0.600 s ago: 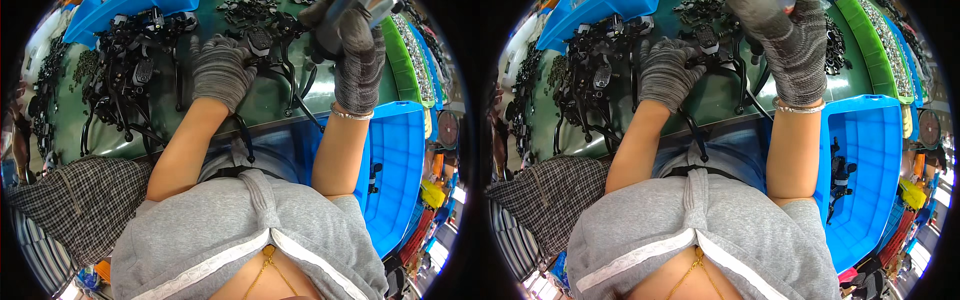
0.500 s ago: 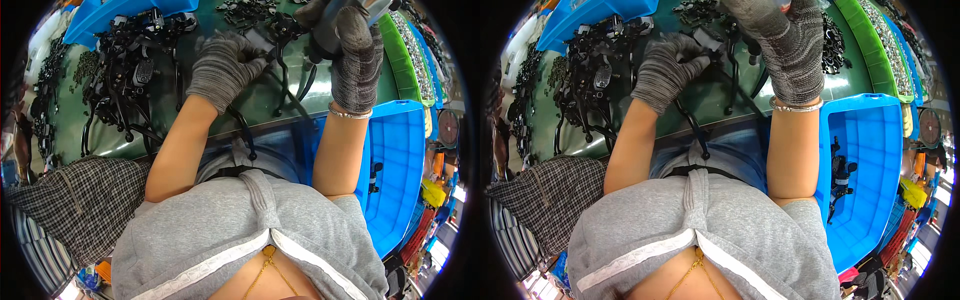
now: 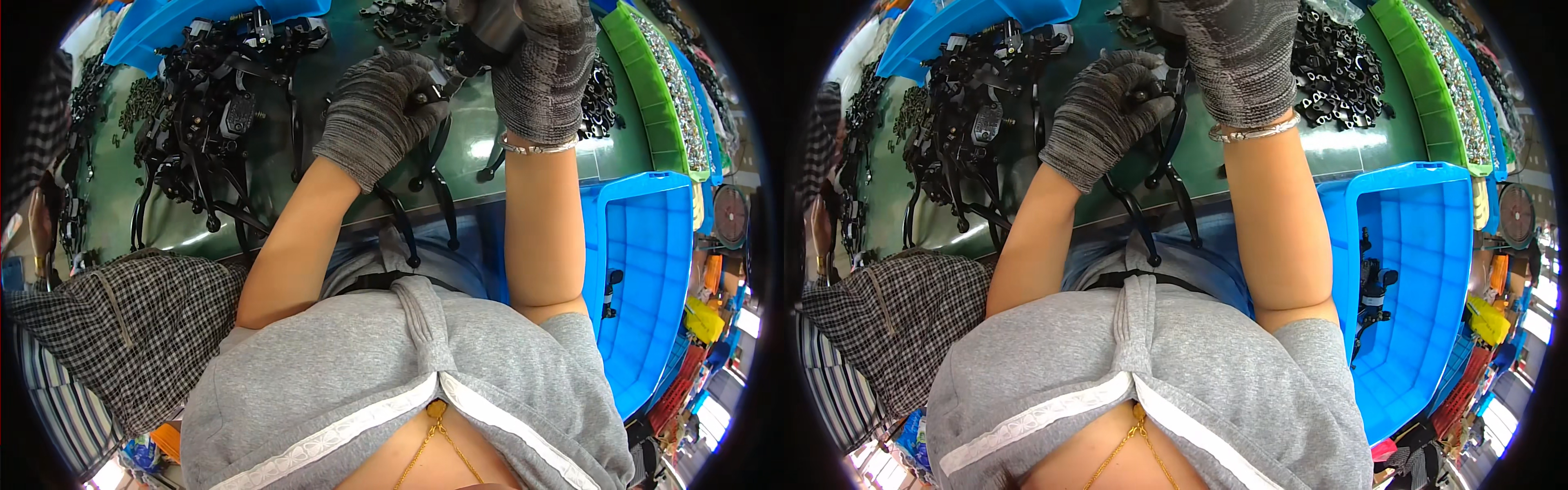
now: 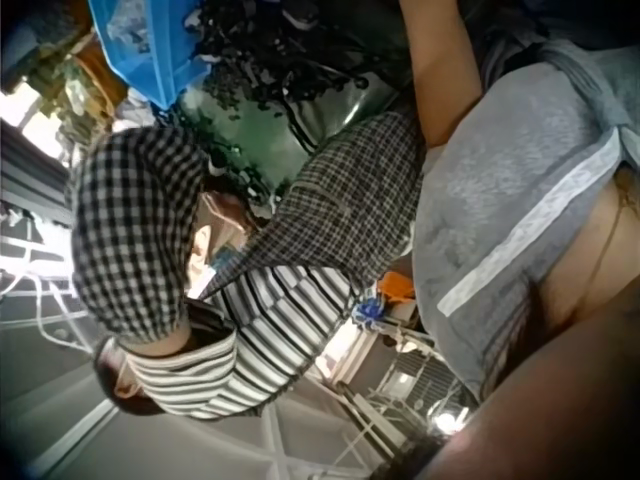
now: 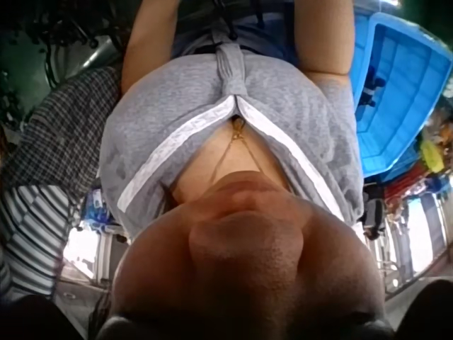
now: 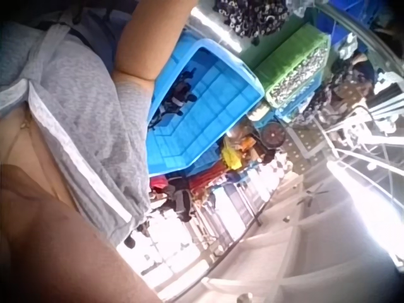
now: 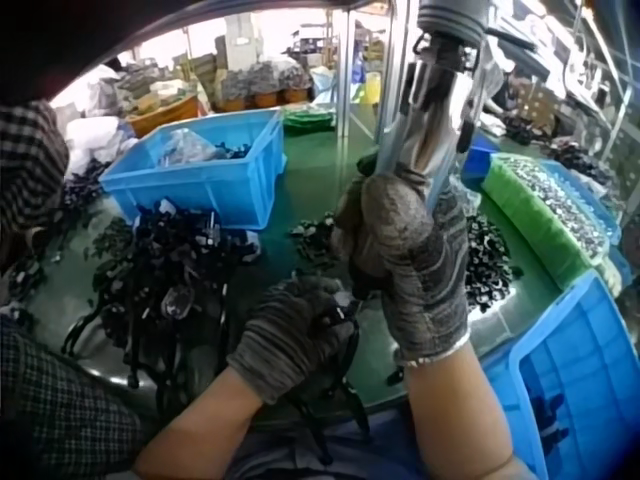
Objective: Assembling or preparing black industrial mechanical components and placing them into a blue storage bin.
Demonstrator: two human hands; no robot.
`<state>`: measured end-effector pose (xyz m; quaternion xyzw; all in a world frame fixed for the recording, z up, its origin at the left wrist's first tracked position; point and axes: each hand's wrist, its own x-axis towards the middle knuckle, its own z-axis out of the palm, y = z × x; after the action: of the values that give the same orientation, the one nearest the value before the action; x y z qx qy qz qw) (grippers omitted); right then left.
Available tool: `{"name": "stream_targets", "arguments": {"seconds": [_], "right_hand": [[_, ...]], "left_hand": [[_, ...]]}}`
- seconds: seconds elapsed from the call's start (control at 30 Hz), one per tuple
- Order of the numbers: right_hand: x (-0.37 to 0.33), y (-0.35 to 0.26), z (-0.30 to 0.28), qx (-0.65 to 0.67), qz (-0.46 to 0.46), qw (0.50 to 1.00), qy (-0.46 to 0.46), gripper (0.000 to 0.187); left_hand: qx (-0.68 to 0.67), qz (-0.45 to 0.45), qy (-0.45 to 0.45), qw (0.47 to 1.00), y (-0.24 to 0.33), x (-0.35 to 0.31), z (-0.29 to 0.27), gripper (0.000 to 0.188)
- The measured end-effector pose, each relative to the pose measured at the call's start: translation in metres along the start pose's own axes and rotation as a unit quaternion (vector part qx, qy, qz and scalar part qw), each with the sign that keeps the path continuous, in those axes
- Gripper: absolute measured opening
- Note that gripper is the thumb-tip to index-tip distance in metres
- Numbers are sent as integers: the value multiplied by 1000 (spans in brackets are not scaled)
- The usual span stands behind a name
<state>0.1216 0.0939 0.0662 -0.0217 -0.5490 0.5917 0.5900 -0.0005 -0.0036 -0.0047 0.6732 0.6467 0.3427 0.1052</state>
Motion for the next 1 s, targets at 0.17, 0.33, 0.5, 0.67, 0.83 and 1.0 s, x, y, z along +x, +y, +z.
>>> {"name": "stream_targets", "arguments": {"seconds": [0.17, 0.33, 0.5, 0.67, 0.83, 1.0], "right_hand": [[-4, 3, 3, 15, -25, 999, -19, 41], [-7, 1, 5, -75, 30, 996, 29, 37], [-5, -27, 24, -66, 82, 992, 65, 34], [-1, -14, 18, 168, 76, 982, -39, 38], [-5, 21, 7, 352, 186, 916, -54, 43], [-13, -1, 34, 221, 249, 924, 186, 42]], "left_hand": [[4, 32, 52, 998, -4, -6, 2, 30], [-7, 9, 49, 999, 5, -9, 3, 34], [21, 8, 48, 999, 2, -7, 0, 38], [32, 18, 56, 998, 6, -7, 0, 39], [32, -26, -2, 999, 3, -5, 0, 35], [95, -32, -5, 995, 3, -5, -1, 35]]}}
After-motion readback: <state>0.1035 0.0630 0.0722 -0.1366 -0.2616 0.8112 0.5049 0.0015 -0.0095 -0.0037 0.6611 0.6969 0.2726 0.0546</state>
